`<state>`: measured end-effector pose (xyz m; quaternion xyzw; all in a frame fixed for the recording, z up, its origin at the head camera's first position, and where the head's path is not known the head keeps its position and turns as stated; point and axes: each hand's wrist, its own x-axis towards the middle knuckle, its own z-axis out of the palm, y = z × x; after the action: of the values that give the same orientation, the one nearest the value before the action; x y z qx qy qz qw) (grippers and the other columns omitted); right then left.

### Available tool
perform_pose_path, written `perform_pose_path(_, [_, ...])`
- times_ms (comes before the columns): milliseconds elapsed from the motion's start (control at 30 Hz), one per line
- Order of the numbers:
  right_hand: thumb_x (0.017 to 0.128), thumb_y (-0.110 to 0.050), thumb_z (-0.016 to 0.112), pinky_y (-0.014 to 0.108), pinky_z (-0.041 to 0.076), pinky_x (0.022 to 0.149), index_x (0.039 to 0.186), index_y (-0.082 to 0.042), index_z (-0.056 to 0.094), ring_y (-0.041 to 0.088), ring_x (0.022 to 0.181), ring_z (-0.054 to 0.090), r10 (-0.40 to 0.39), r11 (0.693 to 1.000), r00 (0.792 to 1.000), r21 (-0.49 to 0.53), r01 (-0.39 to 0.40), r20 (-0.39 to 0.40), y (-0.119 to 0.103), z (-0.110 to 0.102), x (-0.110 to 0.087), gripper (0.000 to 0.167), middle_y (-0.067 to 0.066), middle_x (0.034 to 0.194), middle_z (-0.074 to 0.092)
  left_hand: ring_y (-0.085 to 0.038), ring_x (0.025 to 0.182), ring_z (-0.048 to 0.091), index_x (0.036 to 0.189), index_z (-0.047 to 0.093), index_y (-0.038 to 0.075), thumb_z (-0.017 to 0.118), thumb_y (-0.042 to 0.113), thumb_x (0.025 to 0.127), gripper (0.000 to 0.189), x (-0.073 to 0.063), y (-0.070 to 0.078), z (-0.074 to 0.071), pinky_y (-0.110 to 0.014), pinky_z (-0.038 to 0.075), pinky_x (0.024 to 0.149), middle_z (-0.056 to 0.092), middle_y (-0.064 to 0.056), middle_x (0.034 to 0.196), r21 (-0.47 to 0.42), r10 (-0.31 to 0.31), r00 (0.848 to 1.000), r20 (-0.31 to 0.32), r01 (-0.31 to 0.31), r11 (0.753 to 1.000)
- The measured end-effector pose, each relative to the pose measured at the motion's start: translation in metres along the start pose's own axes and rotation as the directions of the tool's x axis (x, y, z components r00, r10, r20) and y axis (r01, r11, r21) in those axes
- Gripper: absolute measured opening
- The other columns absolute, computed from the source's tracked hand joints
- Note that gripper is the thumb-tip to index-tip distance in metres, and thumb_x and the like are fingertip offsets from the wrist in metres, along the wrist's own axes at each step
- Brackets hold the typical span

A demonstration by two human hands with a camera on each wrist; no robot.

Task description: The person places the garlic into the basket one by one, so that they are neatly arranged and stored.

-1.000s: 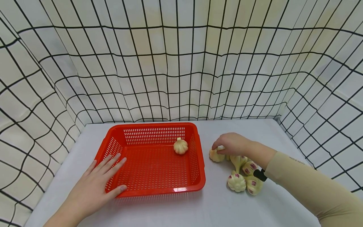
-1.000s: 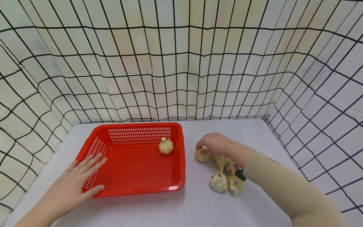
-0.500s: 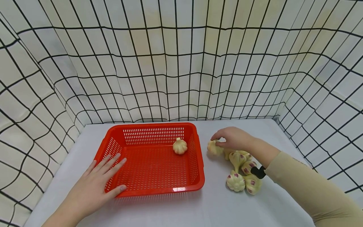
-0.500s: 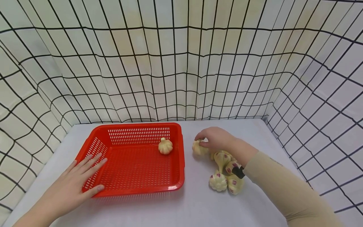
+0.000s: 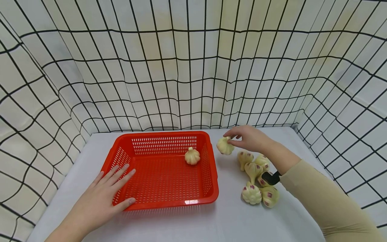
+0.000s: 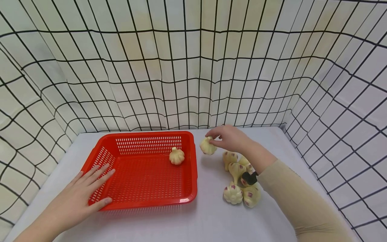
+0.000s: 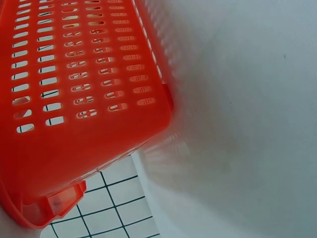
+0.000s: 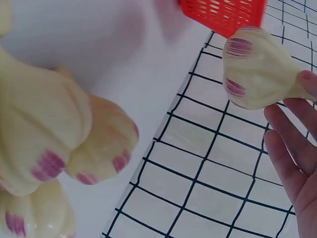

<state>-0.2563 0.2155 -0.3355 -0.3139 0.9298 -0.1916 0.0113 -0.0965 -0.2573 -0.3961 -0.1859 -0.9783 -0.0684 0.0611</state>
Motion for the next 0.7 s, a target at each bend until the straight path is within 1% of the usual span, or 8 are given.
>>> perform_pose_path(133, [0.093, -0.026, 0.071, 0.041, 0.056, 0.088, 0.123, -0.019, 0.071, 0.019, 0.104, 0.065, 0.034, 0.999, 0.999, 0.031, -0.034, -0.014, -0.007, -0.003, 0.003, 0.030, -0.003, 0.114, 0.070, -0.042, 0.142, 0.031, 0.154, 0.038, 0.024, 0.063, 0.067, 0.084, 0.086, 0.000, 0.001, -0.002, -0.048, -0.008, 0.121, 0.031, -0.008, 0.160, -0.002, -0.005, 1.000, 0.006, 0.005, 1.000])
perform_pose_path(233, [0.093, -0.027, 0.071, 0.039, 0.056, 0.087, 0.123, -0.019, 0.071, 0.019, 0.102, 0.066, 0.032, 0.998, 0.999, 0.048, -0.031, -0.035, -0.012, -0.005, 0.005, 0.031, -0.003, 0.113, 0.071, -0.041, 0.142, 0.031, 0.154, 0.039, 0.024, 0.063, 0.068, 0.084, 0.086, 0.001, 0.001, -0.003, -0.045, -0.008, 0.121, 0.031, -0.008, 0.160, 0.005, -0.007, 1.000, 0.003, 0.007, 1.000])
perform_pose_path(367, [0.093, -0.026, 0.072, 0.037, 0.056, 0.085, 0.122, -0.019, 0.071, 0.018, 0.101, 0.066, 0.003, 0.998, 0.998, 0.067, 0.002, -0.062, -0.018, -0.004, 0.011, 0.030, -0.004, 0.112, 0.071, -0.041, 0.141, 0.032, 0.153, 0.040, 0.023, 0.063, 0.069, 0.083, 0.087, 0.001, 0.000, -0.003, -0.043, -0.010, 0.121, 0.031, -0.008, 0.160, 0.020, -0.004, 1.000, -0.005, 0.004, 1.000])
perform_pose_path(467, [0.092, -0.026, 0.072, 0.035, 0.056, 0.083, 0.121, -0.019, 0.071, 0.016, 0.099, 0.067, -0.018, 0.997, 0.997, 0.072, 0.023, -0.078, -0.023, -0.001, 0.015, 0.030, -0.006, 0.111, 0.071, -0.041, 0.141, 0.032, 0.153, 0.040, 0.023, 0.062, 0.069, 0.083, 0.087, 0.001, 0.000, -0.001, -0.043, -0.010, 0.121, 0.032, -0.008, 0.160, 0.029, 0.007, 1.000, -0.011, -0.007, 1.000])
perform_pose_path(633, [0.092, -0.024, 0.073, 0.032, 0.056, 0.082, 0.120, -0.017, 0.072, 0.010, 0.094, 0.067, -0.086, 0.992, 0.992, 0.088, 0.094, -0.094, -0.029, 0.005, 0.024, 0.029, -0.007, 0.108, 0.072, -0.041, 0.142, 0.032, 0.154, 0.039, 0.023, 0.061, 0.069, 0.085, 0.086, 0.001, -0.002, 0.002, -0.044, -0.010, 0.120, 0.031, -0.007, 0.160, 0.035, 0.024, 0.999, -0.022, -0.023, 0.999])
perform_pose_path(700, [0.092, -0.024, 0.072, 0.031, 0.056, 0.082, 0.120, -0.015, 0.072, 0.009, 0.094, 0.067, -0.111, 0.988, 0.989, 0.101, 0.121, -0.095, -0.032, 0.007, 0.027, 0.029, -0.006, 0.106, 0.072, -0.040, 0.142, 0.032, 0.154, 0.038, 0.023, 0.060, 0.069, 0.085, 0.086, 0.001, -0.002, 0.002, -0.042, -0.014, 0.119, 0.030, -0.007, 0.161, 0.037, 0.025, 0.999, -0.020, -0.024, 0.999])
